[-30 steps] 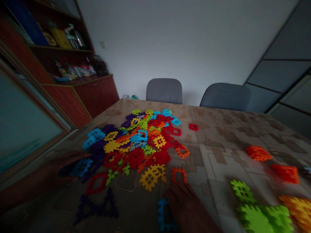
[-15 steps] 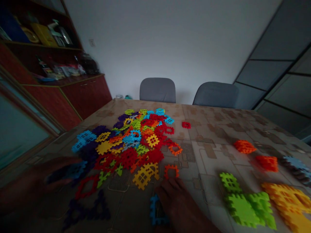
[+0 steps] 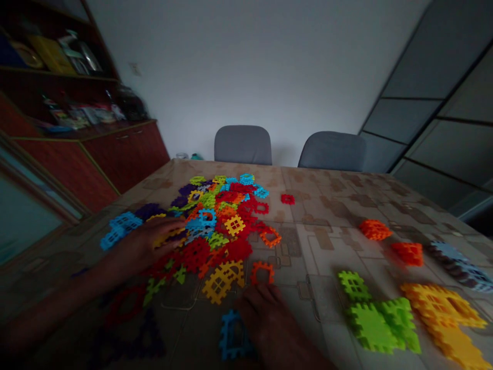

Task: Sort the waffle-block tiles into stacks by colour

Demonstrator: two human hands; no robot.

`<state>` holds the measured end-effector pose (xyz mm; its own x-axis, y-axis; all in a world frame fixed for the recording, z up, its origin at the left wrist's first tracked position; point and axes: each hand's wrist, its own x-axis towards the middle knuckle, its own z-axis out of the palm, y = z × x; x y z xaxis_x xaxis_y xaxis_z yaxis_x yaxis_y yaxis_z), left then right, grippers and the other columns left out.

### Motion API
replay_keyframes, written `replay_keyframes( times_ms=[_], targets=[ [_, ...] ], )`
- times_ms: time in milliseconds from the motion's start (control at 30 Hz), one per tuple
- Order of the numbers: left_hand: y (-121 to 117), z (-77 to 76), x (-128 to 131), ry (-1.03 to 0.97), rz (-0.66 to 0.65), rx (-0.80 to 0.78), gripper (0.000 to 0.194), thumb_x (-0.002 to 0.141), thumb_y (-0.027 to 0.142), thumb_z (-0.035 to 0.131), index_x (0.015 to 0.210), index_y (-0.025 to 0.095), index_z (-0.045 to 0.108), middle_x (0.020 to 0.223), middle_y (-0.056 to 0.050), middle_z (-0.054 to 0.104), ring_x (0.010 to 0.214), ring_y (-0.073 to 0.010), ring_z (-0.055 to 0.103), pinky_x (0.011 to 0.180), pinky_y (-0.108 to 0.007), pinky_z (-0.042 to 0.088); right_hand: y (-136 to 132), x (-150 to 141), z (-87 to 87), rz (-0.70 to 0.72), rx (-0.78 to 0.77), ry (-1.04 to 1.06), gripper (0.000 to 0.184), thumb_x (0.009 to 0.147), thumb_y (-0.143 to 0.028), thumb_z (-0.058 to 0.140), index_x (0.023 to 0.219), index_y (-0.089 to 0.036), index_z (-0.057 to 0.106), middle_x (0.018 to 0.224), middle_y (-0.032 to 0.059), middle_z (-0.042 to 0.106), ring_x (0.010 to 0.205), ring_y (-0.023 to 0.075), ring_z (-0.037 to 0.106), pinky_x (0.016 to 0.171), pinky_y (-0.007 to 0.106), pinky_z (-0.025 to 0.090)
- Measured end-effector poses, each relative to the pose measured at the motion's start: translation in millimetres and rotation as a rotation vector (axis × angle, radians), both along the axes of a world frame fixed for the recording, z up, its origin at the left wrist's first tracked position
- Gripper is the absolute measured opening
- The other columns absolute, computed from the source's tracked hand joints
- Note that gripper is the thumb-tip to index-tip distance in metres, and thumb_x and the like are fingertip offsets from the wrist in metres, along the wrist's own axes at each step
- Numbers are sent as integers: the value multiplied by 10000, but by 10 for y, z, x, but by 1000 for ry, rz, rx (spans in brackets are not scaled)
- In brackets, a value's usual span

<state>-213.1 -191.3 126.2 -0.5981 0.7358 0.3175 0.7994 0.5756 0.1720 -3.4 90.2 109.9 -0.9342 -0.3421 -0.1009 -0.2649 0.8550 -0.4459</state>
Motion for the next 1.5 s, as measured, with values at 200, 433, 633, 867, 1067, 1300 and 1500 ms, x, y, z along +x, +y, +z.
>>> replay_keyframes(
  times_ms=[200, 433, 633, 867, 1067, 1300, 1500],
  targets=[
    [639, 49, -366, 15, 5, -96, 409, 879, 261, 746, 1267, 166, 657, 1321, -157, 672, 1253, -354, 600, 1092, -548, 423, 56, -15, -100, 89, -90, 193, 751, 815, -548, 771, 1431, -211, 504, 1304, 134, 651, 1163, 315, 604, 1052, 470, 445],
    [718, 62, -258, -11, 63, -57, 637, 834, 199, 769, 1427, 166, 539, 1287, -160, 652, 1188, -346, 627, 1033, -496, 488, 91, 4, -12, 20, -129, 196, 648, 809, -351, 770, 1397, -208, 536, 1265, 98, 666, 1168, 295, 592, 1076, 458, 412],
    [529, -99, 580, -73, 20, -7, 746, 849, 419, 774, 1499, 324, 420, 1450, -81, 579, 1312, -305, 571, 1056, -433, 496, 83, 35, 27, -137, -225, 258, 354, 897, -116, 602, 1237, -211, 603, 1189, 96, 671, 1100, 267, 597, 937, 422, 479],
    [632, -360, 1328, 163, -245, 103, 784, 913, 836, 354, 1346, 217, 564, 1095, -111, 751, 902, -265, 754, 726, -340, 596, 105, 23, 30, -188, -284, 307, 155, 970, -112, 503, 972, -202, 630, 944, 52, 680, 898, 234, 611, 805, 391, 466],
    [760, -249, 1375, 192, -302, 142, 857, 930, 837, 233, 1386, 169, 516, 1013, -88, 773, 827, -231, 757, 691, -314, 587, 99, 69, 78, -187, -224, 272, 117, 960, -158, 553, 992, -202, 657, 957, 54, 701, 902, 237, 623, 815, 398, 470],
    [381, -369, 1353, -65, -171, 180, 383, 1016, 434, 489, 1393, 365, 493, 1182, -7, 765, 969, -199, 768, 818, -250, 626, -82, 135, 142, -134, -52, 132, 714, 732, -509, 826, 1313, -158, 603, 1276, 143, 648, 1164, 342, 571, 1035, 491, 438],
    [243, -499, 1358, -249, -165, 163, 499, 912, 290, 606, 1386, 426, 527, 1285, 32, 727, 1079, -222, 740, 937, -294, 608, -233, 112, -8, -144, 32, 82, 731, 642, -466, 856, 1251, -134, 625, 1232, 155, 627, 1173, 363, 540, 1106, 544, 369]
  ],
)
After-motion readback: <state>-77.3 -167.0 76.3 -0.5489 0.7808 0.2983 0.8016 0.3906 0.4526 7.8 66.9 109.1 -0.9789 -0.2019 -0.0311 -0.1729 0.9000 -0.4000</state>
